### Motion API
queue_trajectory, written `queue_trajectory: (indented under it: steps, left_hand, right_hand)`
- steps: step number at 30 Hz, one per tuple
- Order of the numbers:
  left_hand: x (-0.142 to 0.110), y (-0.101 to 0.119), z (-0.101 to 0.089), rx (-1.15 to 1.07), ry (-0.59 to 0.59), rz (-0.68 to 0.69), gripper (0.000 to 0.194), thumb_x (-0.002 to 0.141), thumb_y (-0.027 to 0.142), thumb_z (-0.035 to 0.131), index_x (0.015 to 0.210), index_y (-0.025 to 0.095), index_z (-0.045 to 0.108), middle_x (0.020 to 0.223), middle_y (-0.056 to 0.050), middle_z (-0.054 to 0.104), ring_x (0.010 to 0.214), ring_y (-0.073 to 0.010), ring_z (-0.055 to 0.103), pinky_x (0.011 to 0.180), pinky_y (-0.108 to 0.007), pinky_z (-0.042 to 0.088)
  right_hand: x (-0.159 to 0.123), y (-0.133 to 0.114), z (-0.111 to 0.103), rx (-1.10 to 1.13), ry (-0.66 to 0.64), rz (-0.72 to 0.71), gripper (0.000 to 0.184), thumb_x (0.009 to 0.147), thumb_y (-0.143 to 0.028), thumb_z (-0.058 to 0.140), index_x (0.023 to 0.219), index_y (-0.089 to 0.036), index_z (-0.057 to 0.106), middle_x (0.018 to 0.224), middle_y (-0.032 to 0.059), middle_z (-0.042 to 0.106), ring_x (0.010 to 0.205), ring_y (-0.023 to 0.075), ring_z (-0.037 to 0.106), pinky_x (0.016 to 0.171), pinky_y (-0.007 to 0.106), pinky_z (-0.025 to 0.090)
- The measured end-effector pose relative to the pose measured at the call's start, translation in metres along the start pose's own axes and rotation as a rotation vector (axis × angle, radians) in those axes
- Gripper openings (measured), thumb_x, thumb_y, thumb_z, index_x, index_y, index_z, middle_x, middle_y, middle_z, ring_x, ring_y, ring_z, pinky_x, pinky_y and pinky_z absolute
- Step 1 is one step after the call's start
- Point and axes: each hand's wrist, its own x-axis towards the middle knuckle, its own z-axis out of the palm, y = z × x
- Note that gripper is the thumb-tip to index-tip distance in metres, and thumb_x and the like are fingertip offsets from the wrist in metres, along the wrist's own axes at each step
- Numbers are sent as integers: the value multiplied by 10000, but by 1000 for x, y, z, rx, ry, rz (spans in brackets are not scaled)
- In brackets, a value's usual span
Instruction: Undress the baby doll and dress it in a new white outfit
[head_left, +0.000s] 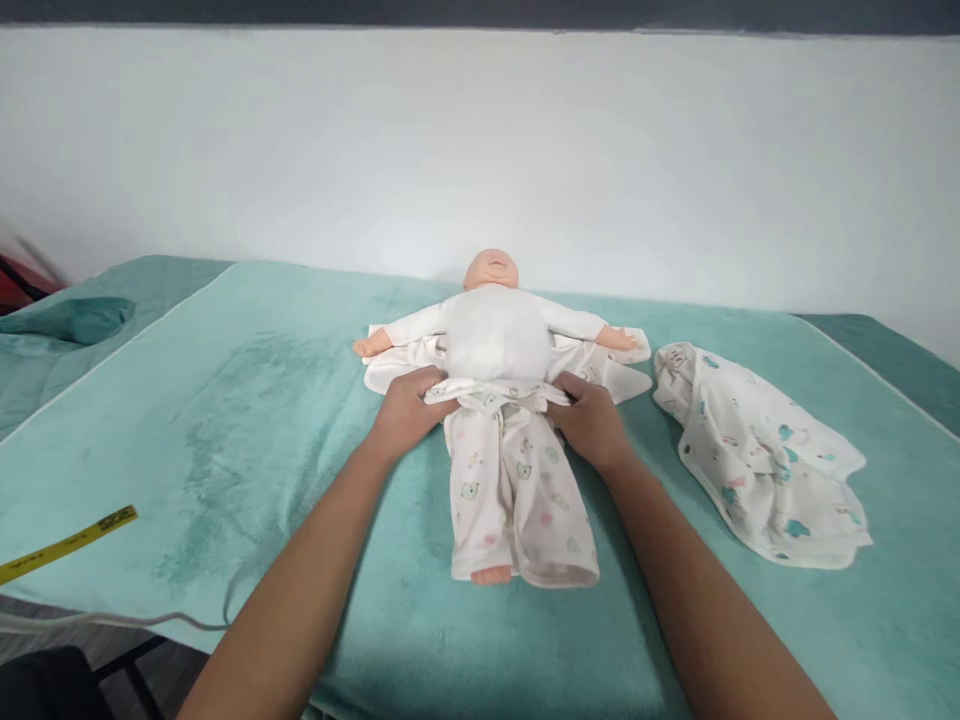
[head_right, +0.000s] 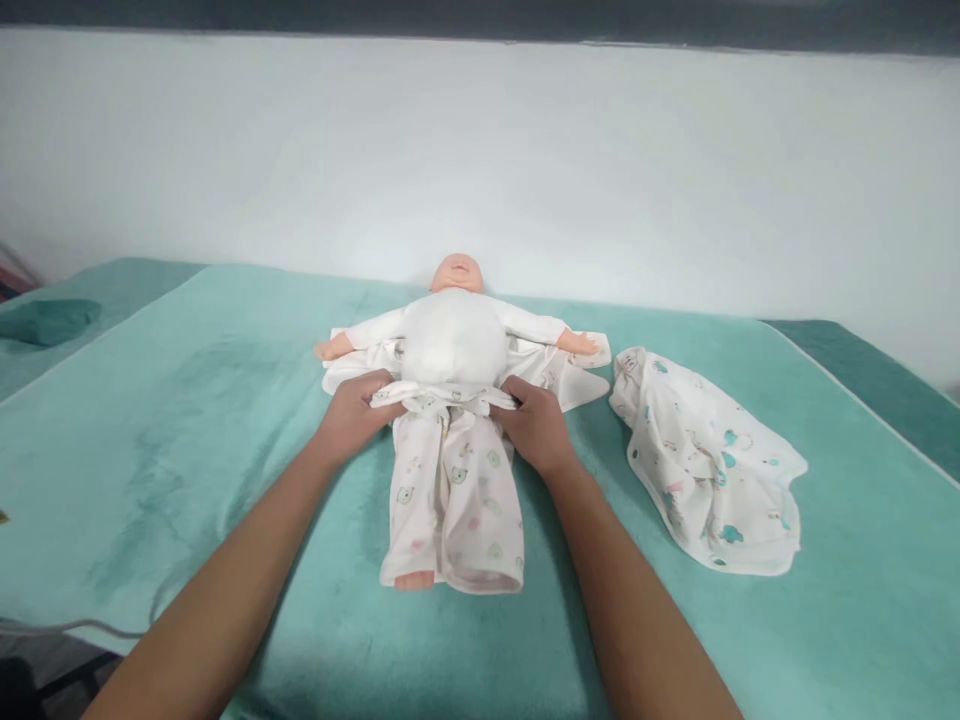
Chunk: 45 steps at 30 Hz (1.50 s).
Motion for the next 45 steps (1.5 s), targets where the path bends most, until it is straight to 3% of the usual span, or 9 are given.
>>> queue_trajectory:
  steps: [6,10,15,21,26,33,37,41,45]
  left_hand:
    - [10,0,7,36,104,-51,233,782,330,582,639,187,466,669,32,482,687,-137,461,648,-257,356]
    - [4,7,3,-26,7,-132,244,807,425,588,789,184,553,775,20,568,756,-157,513,688,-261,397]
    - [-6,13,-6,-146,-187,-160,527,721,515,703,1107,193,545,1060,-28,596,968,-215,553,805,-293,444]
    - [-11,12,-7,-65,-183,-25,367,706,493,717,816,165,595,935,-27,550,906,-201,526,836,-301,418]
    - [-19,11,-3,-116,-104,-165,360,734,462,667,632,170,483,649,42,418,651,-122,426,598,-240,325]
    - [-35,22,-3,-202,-72,-223,393,730,513,686,921,186,580,863,10,598,802,-165,542,696,-252,431]
    - [-51,29,-6,-185,-217,-154,535,708,511,720,1106,189,565,1060,-47,617,964,-224,571,809,-305,465]
    - [-64,29,-3,-30,-159,-45,359,731,500,690,870,178,612,984,-53,605,916,-218,566,813,-312,443]
    - [-70,27,2,-12,-26,-142,349,732,454,646,617,190,450,664,22,476,691,-159,497,629,-262,382]
  right_hand:
    - [8,-1,11,-25,103,-17,209,765,-381,545,669,-211,471,642,-13,531,678,158,455,605,259,316]
    - [5,2,1,101,-55,24,276,779,-479,584,850,-216,541,764,-5,589,741,177,498,651,271,380]
    - [0,1,-15,222,-360,76,431,673,-519,728,951,-221,586,945,6,645,858,209,566,704,286,428]
    - [-1,0,-12,74,-297,34,370,680,-503,690,640,-192,493,620,-45,474,632,125,425,557,237,300]
    - [-5,-4,-6,132,-217,123,395,720,-527,632,613,-191,454,589,-41,417,600,113,379,516,235,262]
    - [-25,-8,-11,228,-224,85,350,746,-540,624,786,-206,527,708,-25,516,679,147,462,583,249,372]
    - [-48,-11,-15,196,-301,84,480,659,-503,738,989,-218,539,872,-4,581,763,173,515,649,269,410]
    - [-62,-10,-11,109,-243,84,377,672,-511,711,758,-211,499,720,-26,511,679,153,455,598,260,343]
    - [-64,-7,-5,209,-139,129,385,692,-512,654,655,-215,411,620,-43,421,622,131,390,558,250,301]
